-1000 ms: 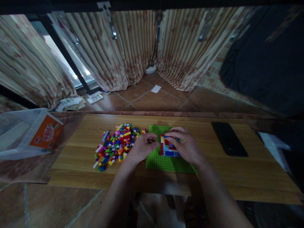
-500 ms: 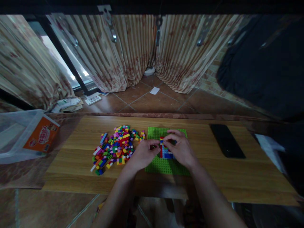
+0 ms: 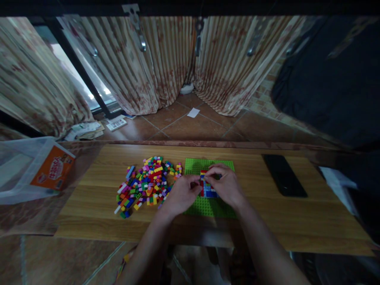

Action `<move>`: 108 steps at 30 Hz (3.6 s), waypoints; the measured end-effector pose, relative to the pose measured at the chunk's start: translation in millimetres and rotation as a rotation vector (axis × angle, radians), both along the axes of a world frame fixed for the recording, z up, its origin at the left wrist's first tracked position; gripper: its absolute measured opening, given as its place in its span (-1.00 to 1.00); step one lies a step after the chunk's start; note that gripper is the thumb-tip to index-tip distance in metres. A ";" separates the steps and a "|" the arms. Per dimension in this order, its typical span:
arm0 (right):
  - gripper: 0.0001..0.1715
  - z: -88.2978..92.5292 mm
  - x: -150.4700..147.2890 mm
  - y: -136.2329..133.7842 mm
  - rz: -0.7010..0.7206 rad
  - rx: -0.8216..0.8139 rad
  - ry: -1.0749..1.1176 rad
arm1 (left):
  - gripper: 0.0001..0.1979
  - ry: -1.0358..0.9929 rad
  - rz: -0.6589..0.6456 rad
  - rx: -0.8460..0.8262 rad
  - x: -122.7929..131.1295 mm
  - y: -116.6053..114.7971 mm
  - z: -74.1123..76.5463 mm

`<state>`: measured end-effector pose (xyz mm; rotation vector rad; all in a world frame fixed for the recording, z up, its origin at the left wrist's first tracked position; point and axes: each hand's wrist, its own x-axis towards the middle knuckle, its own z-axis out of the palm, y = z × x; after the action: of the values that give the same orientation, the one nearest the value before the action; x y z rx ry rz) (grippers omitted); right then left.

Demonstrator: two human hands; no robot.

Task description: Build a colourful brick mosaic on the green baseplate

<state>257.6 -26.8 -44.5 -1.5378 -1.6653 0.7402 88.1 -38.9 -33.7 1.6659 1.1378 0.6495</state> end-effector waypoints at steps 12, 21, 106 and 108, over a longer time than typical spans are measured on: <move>-0.87 1.9 9.9 1.1 -0.031 0.047 0.132 | -0.73 -0.064 0.137 -0.039 -3.9 2.4 -7.0; -0.84 10.3 20.0 5.0 -0.275 0.122 0.306 | -0.73 -0.364 0.380 -0.190 -1.0 9.1 -3.3; -0.57 1.6 66.7 14.9 -0.266 -0.123 0.194 | -0.70 0.038 0.283 0.087 4.6 1.9 -19.3; -0.58 -3.6 68.5 15.5 -0.260 -0.140 0.095 | -0.70 0.038 0.267 0.096 6.4 1.0 -17.5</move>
<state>326.1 -11.3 -48.1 -1.7482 -1.3361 0.7897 94.5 -37.9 -51.2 1.6254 1.3894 0.8549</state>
